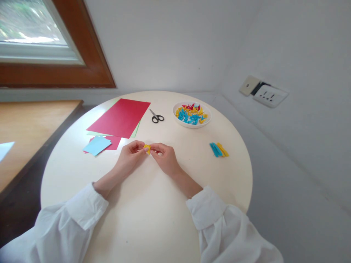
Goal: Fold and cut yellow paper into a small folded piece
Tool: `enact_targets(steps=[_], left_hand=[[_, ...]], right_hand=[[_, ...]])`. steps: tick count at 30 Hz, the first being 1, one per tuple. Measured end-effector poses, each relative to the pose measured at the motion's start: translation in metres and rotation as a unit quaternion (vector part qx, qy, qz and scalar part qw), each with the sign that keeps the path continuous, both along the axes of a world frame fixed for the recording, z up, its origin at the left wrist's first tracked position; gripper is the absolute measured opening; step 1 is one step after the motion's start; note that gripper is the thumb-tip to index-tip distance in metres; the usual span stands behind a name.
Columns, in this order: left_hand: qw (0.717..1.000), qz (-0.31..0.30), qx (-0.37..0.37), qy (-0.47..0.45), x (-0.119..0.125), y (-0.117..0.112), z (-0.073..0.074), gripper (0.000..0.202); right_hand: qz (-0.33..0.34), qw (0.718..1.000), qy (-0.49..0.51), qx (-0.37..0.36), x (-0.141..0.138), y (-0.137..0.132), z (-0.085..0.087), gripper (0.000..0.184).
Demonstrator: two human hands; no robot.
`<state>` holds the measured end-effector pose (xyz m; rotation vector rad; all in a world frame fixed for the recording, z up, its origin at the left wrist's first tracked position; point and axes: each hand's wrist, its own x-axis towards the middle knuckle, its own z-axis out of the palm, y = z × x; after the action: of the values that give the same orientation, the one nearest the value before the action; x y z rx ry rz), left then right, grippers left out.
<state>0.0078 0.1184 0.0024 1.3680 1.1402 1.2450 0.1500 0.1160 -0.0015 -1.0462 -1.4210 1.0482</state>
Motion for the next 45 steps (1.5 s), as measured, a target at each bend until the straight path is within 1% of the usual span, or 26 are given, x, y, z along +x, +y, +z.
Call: enact_targets(steps=[5, 10, 13, 16, 18, 22, 25, 29, 32, 36, 41, 45], left_hand=[[0.999, -0.011, -0.019, -0.028, 0.000, 0.000, -0.002, 0.021], [0.998, -0.040, -0.033, -0.048, 0.002, -0.002, 0.003, 0.022], [0.996, -0.049, -0.037, -0.057, 0.003, -0.003, 0.005, 0.023], [0.996, -0.040, -0.044, -0.070, 0.002, -0.003, 0.005, 0.021], [0.995, -0.026, -0.049, -0.078, 0.002, -0.002, 0.004, 0.020], [0.994, -0.008, -0.063, -0.092, 0.003, -0.002, 0.004, 0.022], [0.989, -0.006, -0.086, -0.122, 0.005, -0.003, 0.007, 0.025], [0.984, -0.015, -0.098, -0.149, 0.006, -0.003, 0.009, 0.025], [0.985, -0.017, -0.097, -0.140, 0.005, -0.003, 0.006, 0.024], [0.992, -0.007, -0.073, -0.101, 0.005, -0.001, 0.002, 0.024], [0.996, -0.006, -0.049, -0.074, 0.003, -0.001, 0.002, 0.023], [0.996, 0.001, -0.057, -0.069, 0.004, -0.001, 0.004, 0.021]], right_hand=[[0.005, 0.999, 0.025, -0.021, -0.001, 0.001, -0.001, 0.017], [0.017, 0.996, 0.067, -0.048, -0.002, 0.001, -0.001, 0.020], [0.018, 0.996, 0.069, -0.053, -0.003, 0.000, 0.001, 0.020], [0.023, 0.997, 0.058, -0.055, -0.004, -0.002, 0.002, 0.021], [0.020, 0.997, 0.049, -0.051, -0.004, -0.003, 0.003, 0.022], [-0.010, 0.999, 0.041, -0.025, -0.004, -0.003, 0.003, 0.024], [-0.023, 0.999, 0.022, -0.004, -0.003, -0.003, 0.001, 0.018], [-0.022, 1.000, -0.016, 0.013, -0.002, -0.002, 0.001, 0.013], [-0.031, 0.999, -0.036, 0.018, -0.001, -0.003, 0.002, 0.013], [-0.040, 0.998, -0.047, 0.014, -0.001, -0.003, 0.001, 0.013], [-0.032, 0.999, -0.021, -0.005, -0.001, -0.002, -0.002, 0.014], [-0.028, 1.000, 0.002, -0.013, -0.002, 0.000, -0.003, 0.013]])
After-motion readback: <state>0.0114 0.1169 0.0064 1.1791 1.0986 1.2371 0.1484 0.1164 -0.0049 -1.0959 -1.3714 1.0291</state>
